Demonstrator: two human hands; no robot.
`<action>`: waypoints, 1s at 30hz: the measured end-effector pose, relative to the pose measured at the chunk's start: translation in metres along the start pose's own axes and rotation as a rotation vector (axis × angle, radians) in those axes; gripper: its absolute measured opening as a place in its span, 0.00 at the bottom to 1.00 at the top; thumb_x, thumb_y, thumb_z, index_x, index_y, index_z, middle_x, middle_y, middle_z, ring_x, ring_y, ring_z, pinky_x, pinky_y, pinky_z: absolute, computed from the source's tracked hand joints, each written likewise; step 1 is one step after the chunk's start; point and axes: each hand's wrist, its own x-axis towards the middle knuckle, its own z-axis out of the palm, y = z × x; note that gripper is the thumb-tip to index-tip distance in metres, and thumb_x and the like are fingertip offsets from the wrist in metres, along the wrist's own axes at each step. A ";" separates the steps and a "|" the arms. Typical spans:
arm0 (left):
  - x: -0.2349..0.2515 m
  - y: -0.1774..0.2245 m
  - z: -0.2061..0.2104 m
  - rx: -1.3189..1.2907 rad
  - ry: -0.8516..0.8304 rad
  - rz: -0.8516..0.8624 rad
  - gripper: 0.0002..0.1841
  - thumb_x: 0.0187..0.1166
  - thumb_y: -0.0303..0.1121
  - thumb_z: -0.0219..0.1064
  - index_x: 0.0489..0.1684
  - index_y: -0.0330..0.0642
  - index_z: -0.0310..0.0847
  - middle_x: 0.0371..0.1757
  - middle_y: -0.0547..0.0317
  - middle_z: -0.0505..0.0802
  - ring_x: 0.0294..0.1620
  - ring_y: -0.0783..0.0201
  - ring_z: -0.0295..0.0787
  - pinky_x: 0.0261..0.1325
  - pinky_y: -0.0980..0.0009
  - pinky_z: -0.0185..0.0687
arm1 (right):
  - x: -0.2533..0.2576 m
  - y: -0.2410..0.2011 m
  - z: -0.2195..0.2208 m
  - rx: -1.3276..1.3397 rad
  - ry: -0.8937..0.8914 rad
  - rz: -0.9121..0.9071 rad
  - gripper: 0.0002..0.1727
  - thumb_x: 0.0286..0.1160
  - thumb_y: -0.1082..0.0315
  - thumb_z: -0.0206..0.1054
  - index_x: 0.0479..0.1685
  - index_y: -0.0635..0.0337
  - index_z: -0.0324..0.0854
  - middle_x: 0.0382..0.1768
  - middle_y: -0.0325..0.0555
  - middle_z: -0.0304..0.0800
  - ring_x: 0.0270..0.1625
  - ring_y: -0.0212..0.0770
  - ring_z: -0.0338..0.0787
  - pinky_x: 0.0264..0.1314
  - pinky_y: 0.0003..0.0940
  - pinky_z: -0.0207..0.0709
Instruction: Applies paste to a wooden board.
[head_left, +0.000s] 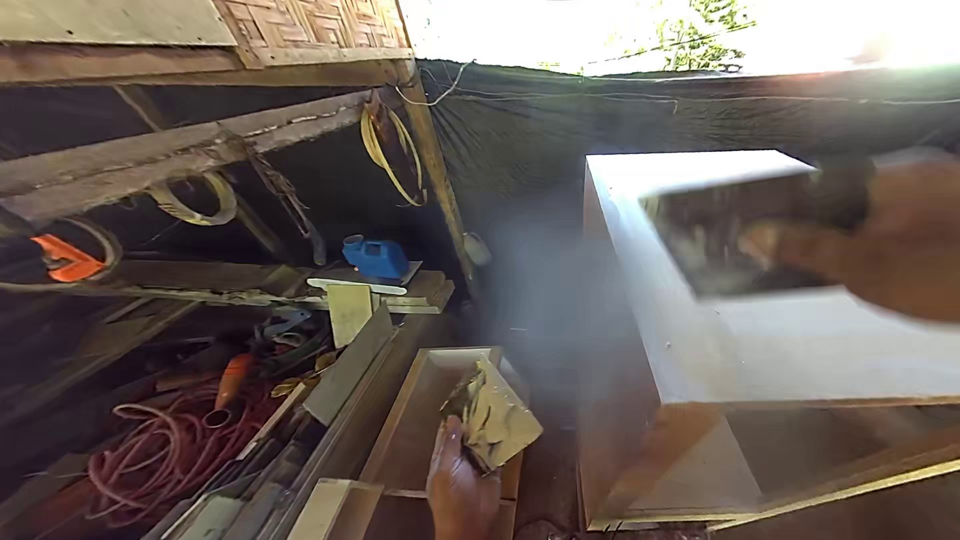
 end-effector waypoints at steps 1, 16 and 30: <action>0.010 -0.009 0.008 -0.014 -0.003 -0.026 0.18 0.95 0.40 0.44 0.68 0.41 0.75 0.50 0.53 0.93 0.50 0.60 0.94 0.51 0.56 0.93 | 0.028 0.020 -0.007 -0.116 -0.021 0.011 0.10 0.81 0.48 0.64 0.43 0.39 0.85 0.27 0.18 0.85 0.28 0.12 0.82 0.29 0.19 0.79; 0.195 -0.010 0.182 0.127 -0.317 -0.137 0.18 0.94 0.36 0.45 0.66 0.38 0.76 0.47 0.50 0.92 0.46 0.59 0.92 0.49 0.56 0.91 | 0.192 0.128 0.050 -0.492 -0.278 -0.195 0.19 0.86 0.59 0.56 0.65 0.36 0.89 0.59 0.33 0.93 0.56 0.41 0.93 0.53 0.55 0.86; 0.275 0.002 0.389 0.316 -0.644 -0.346 0.15 0.90 0.39 0.56 0.62 0.41 0.80 0.51 0.48 0.91 0.48 0.55 0.92 0.49 0.54 0.89 | 0.248 0.177 0.089 -0.737 -0.304 -0.355 0.16 0.81 0.70 0.59 0.54 0.44 0.91 0.53 0.37 0.93 0.54 0.49 0.90 0.52 0.53 0.81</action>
